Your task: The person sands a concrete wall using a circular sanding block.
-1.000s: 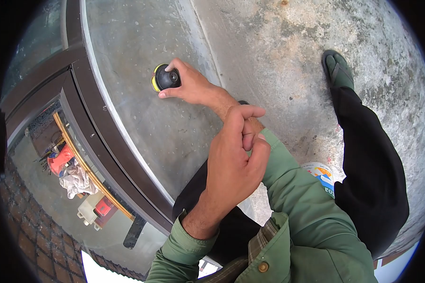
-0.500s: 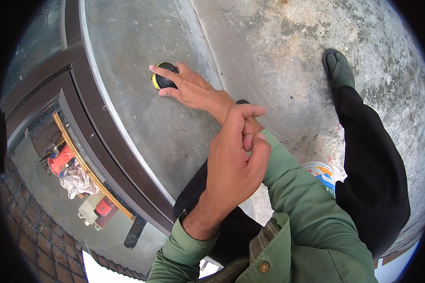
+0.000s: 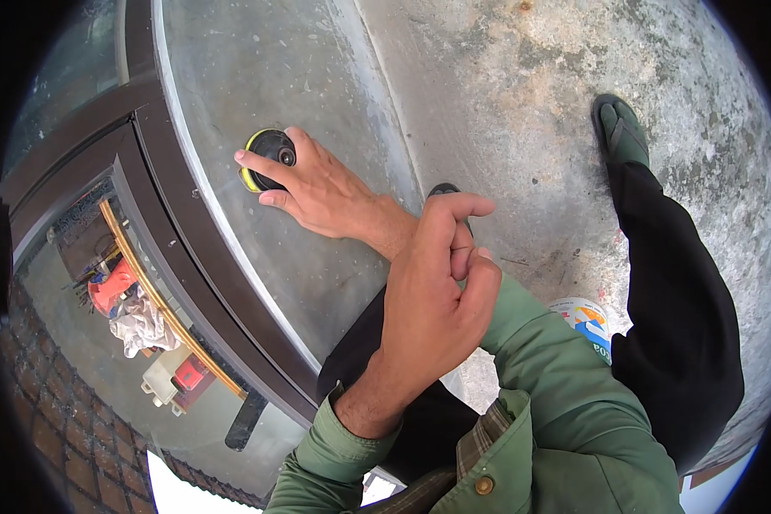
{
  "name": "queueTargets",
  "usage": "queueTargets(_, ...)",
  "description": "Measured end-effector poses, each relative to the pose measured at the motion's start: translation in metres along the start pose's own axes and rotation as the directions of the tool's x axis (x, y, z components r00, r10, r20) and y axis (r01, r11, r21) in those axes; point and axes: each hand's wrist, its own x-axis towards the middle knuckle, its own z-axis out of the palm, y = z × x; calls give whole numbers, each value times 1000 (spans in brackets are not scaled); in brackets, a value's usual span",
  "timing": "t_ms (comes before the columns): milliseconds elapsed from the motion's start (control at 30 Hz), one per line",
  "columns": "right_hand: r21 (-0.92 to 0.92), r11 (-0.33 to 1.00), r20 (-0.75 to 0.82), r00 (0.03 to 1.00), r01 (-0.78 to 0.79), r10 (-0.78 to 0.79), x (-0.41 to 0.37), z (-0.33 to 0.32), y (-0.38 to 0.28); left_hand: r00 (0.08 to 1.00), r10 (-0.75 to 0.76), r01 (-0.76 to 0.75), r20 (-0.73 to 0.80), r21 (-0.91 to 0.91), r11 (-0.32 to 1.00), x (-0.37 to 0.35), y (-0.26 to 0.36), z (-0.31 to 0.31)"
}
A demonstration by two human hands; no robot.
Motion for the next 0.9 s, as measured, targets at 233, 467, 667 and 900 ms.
queueTargets(233, 47, 995, -4, 996, -89, 89, 37, -11, -8, 1000, -13, 13, -11, -22, 1000, -1, 2, 0)
queueTargets(467, -17, 991, -103, 985, 134, -135, 22, 3, -29, 1000, 5, -6, -21, -20, 1000, -2, -3, 1)
queueTargets(667, 34, 996, -107, 991, 79, -75, 43, -6, -32, 999, 21, -22, -33, -32, 999, 4, 2, 3)
queueTargets(900, 11, 993, -128, 985, 120, -118, 15, 10, -30, 993, 94, -99, -74, -69, 993, 0, -2, 2)
